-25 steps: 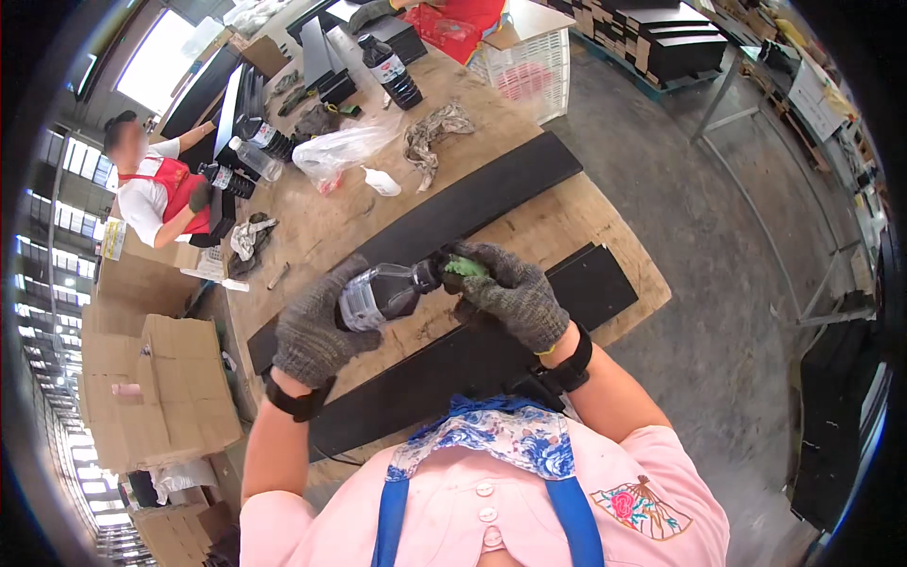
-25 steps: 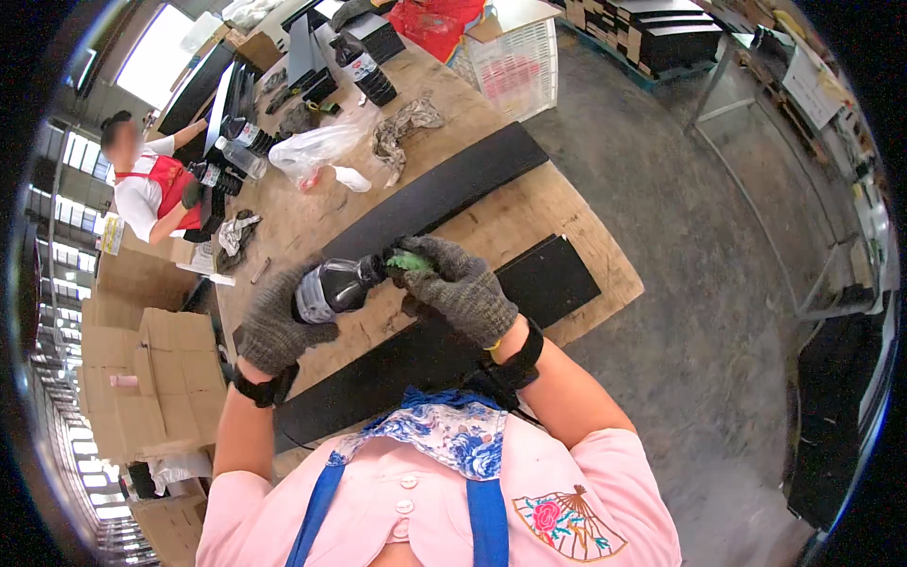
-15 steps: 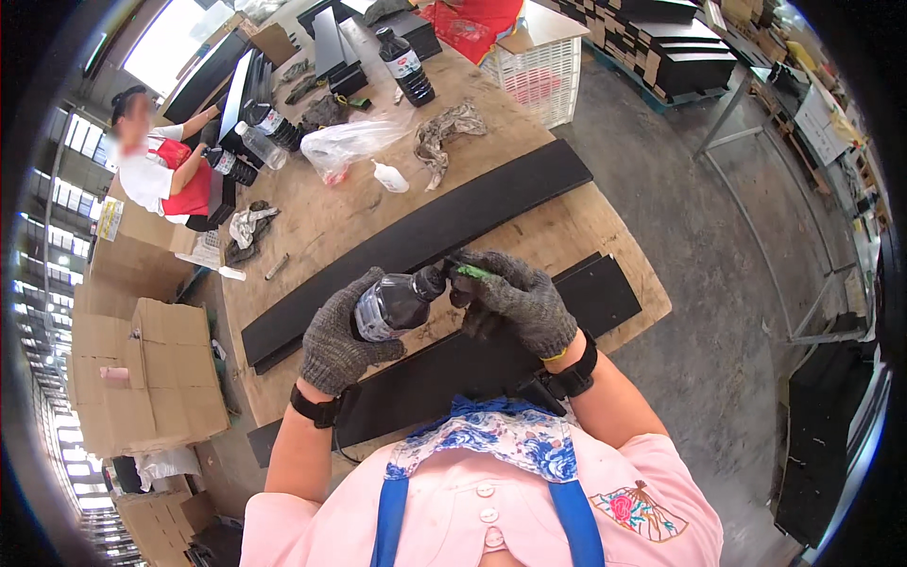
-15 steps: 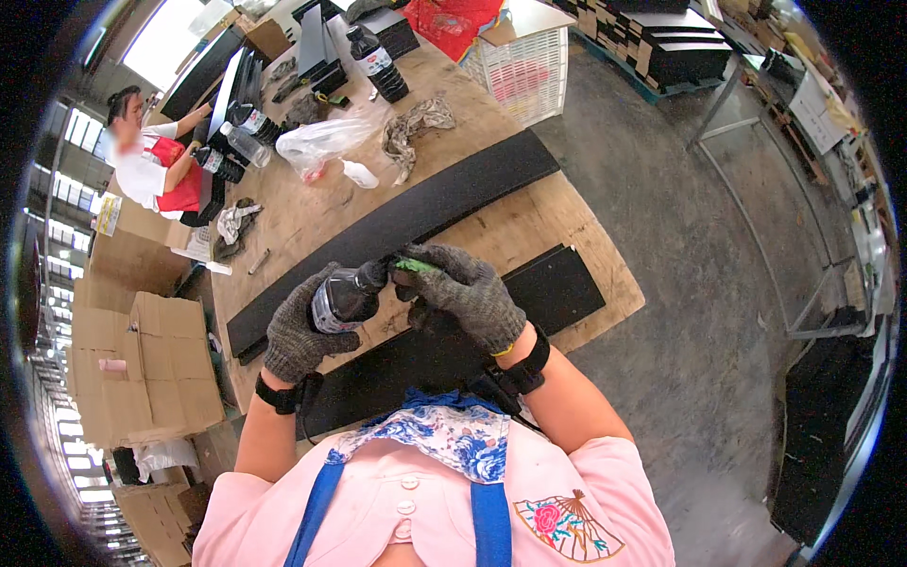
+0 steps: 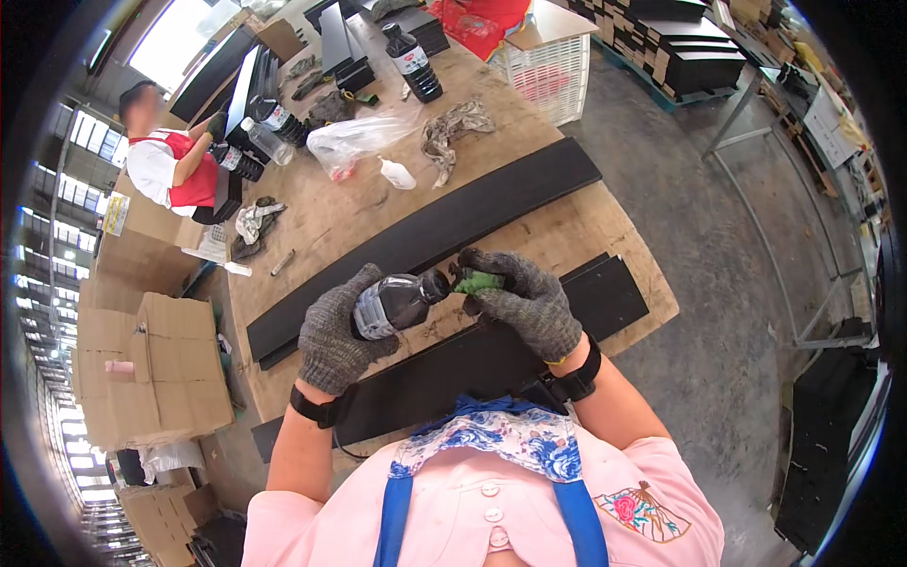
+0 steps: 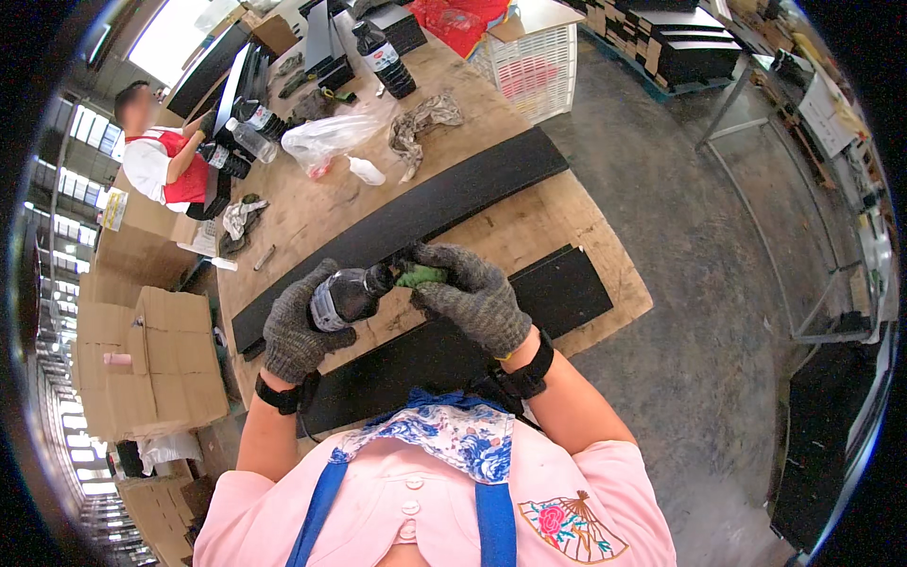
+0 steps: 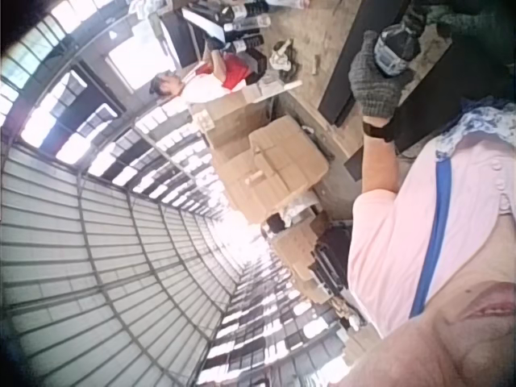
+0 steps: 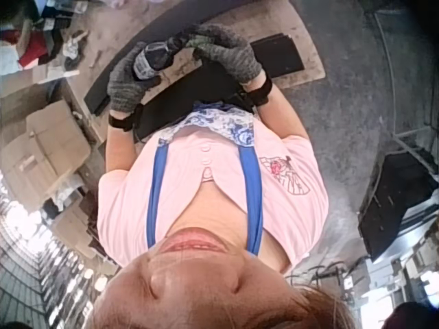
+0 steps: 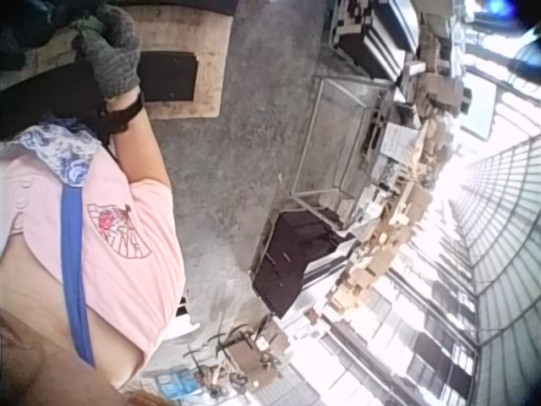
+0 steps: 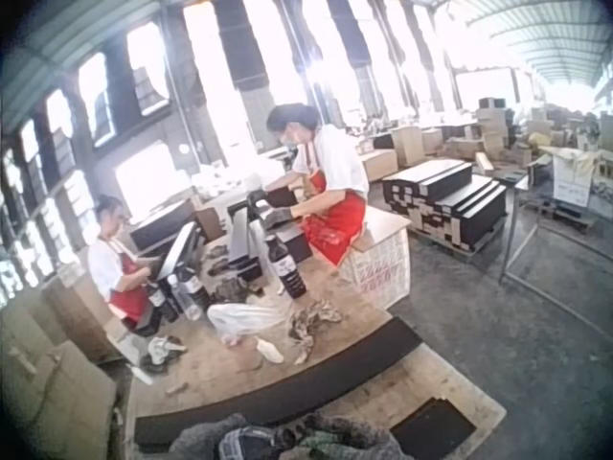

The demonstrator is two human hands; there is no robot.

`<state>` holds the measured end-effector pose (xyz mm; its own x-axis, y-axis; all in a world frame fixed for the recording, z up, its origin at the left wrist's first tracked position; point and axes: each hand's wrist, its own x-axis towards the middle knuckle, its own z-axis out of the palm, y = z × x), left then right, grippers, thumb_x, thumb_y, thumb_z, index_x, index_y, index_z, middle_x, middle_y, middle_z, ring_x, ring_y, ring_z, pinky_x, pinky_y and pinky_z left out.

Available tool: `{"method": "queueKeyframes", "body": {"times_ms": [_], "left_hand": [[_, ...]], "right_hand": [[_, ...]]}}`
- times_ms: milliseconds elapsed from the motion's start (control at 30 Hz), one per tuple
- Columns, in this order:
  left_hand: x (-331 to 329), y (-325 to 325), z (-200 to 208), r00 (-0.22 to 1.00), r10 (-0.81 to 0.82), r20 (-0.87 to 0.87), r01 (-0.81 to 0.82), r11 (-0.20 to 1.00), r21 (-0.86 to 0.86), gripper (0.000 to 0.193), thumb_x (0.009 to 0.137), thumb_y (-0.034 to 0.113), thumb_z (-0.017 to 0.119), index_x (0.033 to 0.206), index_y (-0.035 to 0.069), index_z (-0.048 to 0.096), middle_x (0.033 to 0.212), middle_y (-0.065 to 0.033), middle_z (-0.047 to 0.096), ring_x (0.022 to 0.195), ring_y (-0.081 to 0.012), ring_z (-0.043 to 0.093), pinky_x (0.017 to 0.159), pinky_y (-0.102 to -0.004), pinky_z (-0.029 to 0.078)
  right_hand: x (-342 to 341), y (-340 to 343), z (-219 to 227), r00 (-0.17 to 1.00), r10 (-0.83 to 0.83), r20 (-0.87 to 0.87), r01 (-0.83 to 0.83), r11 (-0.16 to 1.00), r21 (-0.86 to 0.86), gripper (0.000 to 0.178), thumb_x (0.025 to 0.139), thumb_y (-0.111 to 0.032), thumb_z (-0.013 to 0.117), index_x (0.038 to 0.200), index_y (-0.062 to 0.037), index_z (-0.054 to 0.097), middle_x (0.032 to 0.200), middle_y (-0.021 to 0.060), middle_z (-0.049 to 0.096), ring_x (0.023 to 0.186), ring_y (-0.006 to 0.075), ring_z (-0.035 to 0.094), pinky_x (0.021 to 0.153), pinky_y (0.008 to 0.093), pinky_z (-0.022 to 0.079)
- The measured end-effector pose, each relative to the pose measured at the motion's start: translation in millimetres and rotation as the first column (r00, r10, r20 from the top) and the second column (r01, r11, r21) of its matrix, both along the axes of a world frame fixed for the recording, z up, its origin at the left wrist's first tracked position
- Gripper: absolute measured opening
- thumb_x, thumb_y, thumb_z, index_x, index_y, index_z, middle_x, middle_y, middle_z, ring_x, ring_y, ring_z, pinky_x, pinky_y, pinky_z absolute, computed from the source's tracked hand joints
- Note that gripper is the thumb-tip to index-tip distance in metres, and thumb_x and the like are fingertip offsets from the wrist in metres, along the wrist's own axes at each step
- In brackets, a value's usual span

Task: Cleaning or applying finishing solution to black furniture panels using a cloth and bottle.

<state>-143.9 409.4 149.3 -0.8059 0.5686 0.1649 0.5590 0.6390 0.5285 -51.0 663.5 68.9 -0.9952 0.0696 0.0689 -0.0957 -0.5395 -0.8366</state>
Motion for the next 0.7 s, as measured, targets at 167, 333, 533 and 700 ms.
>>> {"method": "queueKeyframes", "body": {"times_ms": [167, 333, 533, 700], "left_hand": [[0, -1, 8, 0.975, -0.033, -0.220, -0.002, 0.987, -0.161, 0.091, 0.044, 0.017, 0.092, 0.130, 0.012, 0.063, 0.104, -0.0138, 0.071, 0.096, -0.0344, 0.068, 0.086, -0.0424, 0.054], [1, 1, 18, 0.960, -0.064, -0.273, 0.006, 0.978, -0.207, 0.087, 0.048, 0.018, 0.091, 0.130, 0.012, 0.063, 0.104, -0.0134, 0.071, 0.095, -0.0337, 0.068, 0.086, -0.0431, 0.053], [2, 11, 50, 0.883, -0.177, -0.434, 0.015, 0.936, -0.352, 0.071, 0.060, 0.019, 0.086, 0.126, 0.009, 0.064, 0.103, -0.0134, 0.070, 0.095, -0.0340, 0.067, 0.086, -0.0441, 0.052], [-1, 29, 91, 0.762, -0.394, -0.513, 0.039, 0.820, -0.572, 0.055, 0.068, 0.021, 0.078, 0.120, 0.007, 0.066, 0.099, -0.0121, 0.067, 0.093, -0.0318, 0.064, 0.085, -0.0454, 0.049]], "right_hand": [[0, -3, -1, 0.999, -0.040, 0.020, 0.040, 0.999, 0.001, 0.052, 0.092, -0.008, 0.070, 0.141, -0.0002, 0.052, 0.120, 0.0098, 0.068, 0.096, 0.0167, 0.068, 0.079, 0.0278, 0.057], [1, -2, 0, 1.000, -0.030, -0.008, 0.030, 0.998, 0.060, 0.052, 0.093, -0.008, 0.069, 0.141, -0.0020, 0.052, 0.122, 0.0094, 0.067, 0.098, 0.0164, 0.068, 0.079, 0.0277, 0.057], [1, -4, -3, 1.000, -0.030, -0.004, 0.030, 0.997, 0.074, 0.050, 0.093, -0.007, 0.068, 0.140, -0.0020, 0.053, 0.123, 0.0098, 0.067, 0.097, 0.0166, 0.068, 0.079, 0.0282, 0.057], [-2, -6, -5, 1.000, 0.012, 0.022, -0.013, 0.998, 0.055, 0.049, 0.093, -0.007, 0.068, 0.140, -0.0017, 0.052, 0.124, 0.0104, 0.067, 0.096, 0.0168, 0.068, 0.080, 0.0286, 0.057]]}}
